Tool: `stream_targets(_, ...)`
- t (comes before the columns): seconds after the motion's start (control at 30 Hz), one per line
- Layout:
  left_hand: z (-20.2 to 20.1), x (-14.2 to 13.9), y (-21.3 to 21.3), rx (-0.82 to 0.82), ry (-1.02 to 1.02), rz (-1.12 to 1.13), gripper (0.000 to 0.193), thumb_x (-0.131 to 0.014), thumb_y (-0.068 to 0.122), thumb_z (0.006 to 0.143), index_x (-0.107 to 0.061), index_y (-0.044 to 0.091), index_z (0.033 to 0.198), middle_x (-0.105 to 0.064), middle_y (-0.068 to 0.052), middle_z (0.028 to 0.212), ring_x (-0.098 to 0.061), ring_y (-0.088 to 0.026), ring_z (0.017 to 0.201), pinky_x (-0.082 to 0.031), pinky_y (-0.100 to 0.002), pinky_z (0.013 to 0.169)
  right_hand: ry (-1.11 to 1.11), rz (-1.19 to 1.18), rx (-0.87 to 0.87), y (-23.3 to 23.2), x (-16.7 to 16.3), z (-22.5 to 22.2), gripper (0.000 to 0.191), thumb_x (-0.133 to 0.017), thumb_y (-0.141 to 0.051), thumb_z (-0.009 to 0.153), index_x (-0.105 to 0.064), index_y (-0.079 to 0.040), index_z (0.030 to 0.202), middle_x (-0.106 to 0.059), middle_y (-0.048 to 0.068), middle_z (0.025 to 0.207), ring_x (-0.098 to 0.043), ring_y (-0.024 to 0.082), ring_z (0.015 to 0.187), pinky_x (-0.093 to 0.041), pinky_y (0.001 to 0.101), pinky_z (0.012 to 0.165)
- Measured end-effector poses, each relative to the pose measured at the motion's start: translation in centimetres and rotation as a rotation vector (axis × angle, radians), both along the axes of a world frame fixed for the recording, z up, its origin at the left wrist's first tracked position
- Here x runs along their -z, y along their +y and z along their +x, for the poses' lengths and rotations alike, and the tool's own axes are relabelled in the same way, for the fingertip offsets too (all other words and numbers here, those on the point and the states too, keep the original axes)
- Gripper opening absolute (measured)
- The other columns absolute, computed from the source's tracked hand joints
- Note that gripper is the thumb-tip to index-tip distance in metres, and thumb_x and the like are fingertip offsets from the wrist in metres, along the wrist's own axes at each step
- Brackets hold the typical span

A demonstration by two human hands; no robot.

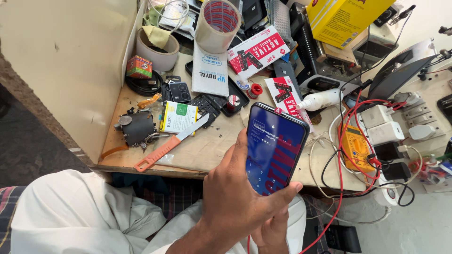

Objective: The person works on a disassembled smartphone at a cluttered repair bench. They connect a charging cable, test the screen, then remove the back cover and use a green screwdriver to adjust internal components and ribbon cables.

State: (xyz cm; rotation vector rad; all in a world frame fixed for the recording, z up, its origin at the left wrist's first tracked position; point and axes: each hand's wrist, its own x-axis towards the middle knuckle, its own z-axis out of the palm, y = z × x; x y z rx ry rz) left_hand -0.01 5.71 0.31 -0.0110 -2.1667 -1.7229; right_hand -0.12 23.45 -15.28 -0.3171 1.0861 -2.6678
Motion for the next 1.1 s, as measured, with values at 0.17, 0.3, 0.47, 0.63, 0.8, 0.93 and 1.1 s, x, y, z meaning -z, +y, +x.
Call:
stream_targets(0.17, -0.1, 0.0, 0.0, -0.008, 0.021, -0.019, 0.108, -0.079, 0.063, 0.075, -0.043, -0.013, 0.144, -0.069, -0.02, 0.101, -0.076, -0.033, 0.083, -0.062, -0.044, 0.069, -0.027, 0.047, 0.039, -0.3, 0.0, -0.2, 0.088, -0.069, -0.056, 0.094, -0.029, -0.012, 0.159, -0.045, 0.013, 0.153, -0.048, 0.03, 0.139, -0.051, 0.0429, 0.108)
stream_targets(0.3, 0.1, 0.0, 0.0, -0.002, -0.007, -0.051, 0.11, -0.077, 0.065, 0.075, -0.043, -0.014, 0.143, -0.068, -0.02, 0.098, -0.077, -0.031, 0.08, -0.062, -0.043, 0.066, -0.036, 0.036, 0.022, -0.1, 0.2, 0.2, 0.087, -0.068, -0.056, 0.095, -0.029, -0.012, 0.159, -0.045, 0.014, 0.153, -0.048, 0.03, 0.139, -0.051, 0.0429, 0.107)
stream_targets(0.47, 0.5, 0.0, 0.3, 0.009, -0.004, -0.056, 0.111, -0.076, 0.066, 0.076, -0.042, -0.015, 0.144, -0.069, -0.02, 0.097, -0.077, -0.031, 0.08, -0.063, -0.043, 0.066, -0.047, 0.024, 0.007, 0.2, 0.5, 0.6, 0.087, -0.067, -0.057, 0.095, -0.029, -0.013, 0.16, -0.045, 0.014, 0.153, -0.048, 0.03, 0.139, -0.051, 0.043, 0.107)
stream_targets(0.63, 0.3, 0.2, 0.6, -0.015, 0.033, -0.065, 0.11, -0.077, 0.065, 0.077, -0.042, -0.016, 0.144, -0.069, -0.022, 0.099, -0.077, -0.033, 0.081, -0.063, -0.043, 0.067, -0.051, 0.025, 0.003, 0.4, 0.7, 0.5, 0.086, -0.065, -0.057, 0.096, -0.028, -0.013, 0.16, -0.045, 0.015, 0.153, -0.049, 0.03, 0.138, -0.052, 0.043, 0.107)
stream_targets(0.8, 0.3, 0.1, 0.5, -0.016, 0.057, -0.065, 0.108, -0.076, 0.065, 0.078, -0.043, -0.015, 0.143, -0.069, -0.021, 0.1, -0.077, -0.033, 0.082, -0.063, -0.043, 0.068, -0.057, 0.019, -0.009, 0.6, 0.9, 0.4, 0.086, -0.064, -0.058, 0.097, -0.028, -0.013, 0.16, -0.045, 0.016, 0.153, -0.049, 0.03, 0.138, -0.052, 0.0431, 0.106)
stream_targets(0.93, 0.3, 0.2, 0.5, -0.001, 0.034, -0.056, 0.108, -0.075, 0.066, 0.078, -0.043, -0.014, 0.143, -0.069, -0.02, 0.098, -0.078, -0.031, 0.08, -0.063, -0.042, 0.065, -0.057, 0.019, -0.017, 0.8, 1.2, 0.5, 0.086, -0.063, -0.058, 0.097, -0.028, -0.013, 0.161, -0.045, 0.016, 0.154, -0.049, 0.031, 0.138, -0.052, 0.0431, 0.106)
stream_targets(1.1, 0.3, 0.5, 0.5, 0.009, 0.033, -0.065, 0.11, -0.074, 0.068, 0.079, -0.043, -0.016, 0.144, -0.069, -0.02, 0.098, -0.078, -0.031, 0.08, -0.063, -0.041, 0.064, -0.054, 0.017, -0.033, 0.9, 1.5, 0.4, 0.085, -0.062, -0.058, 0.098, -0.027, -0.013, 0.161, -0.045, 0.017, 0.154, -0.05, 0.031, 0.138, -0.052, 0.0432, 0.105)
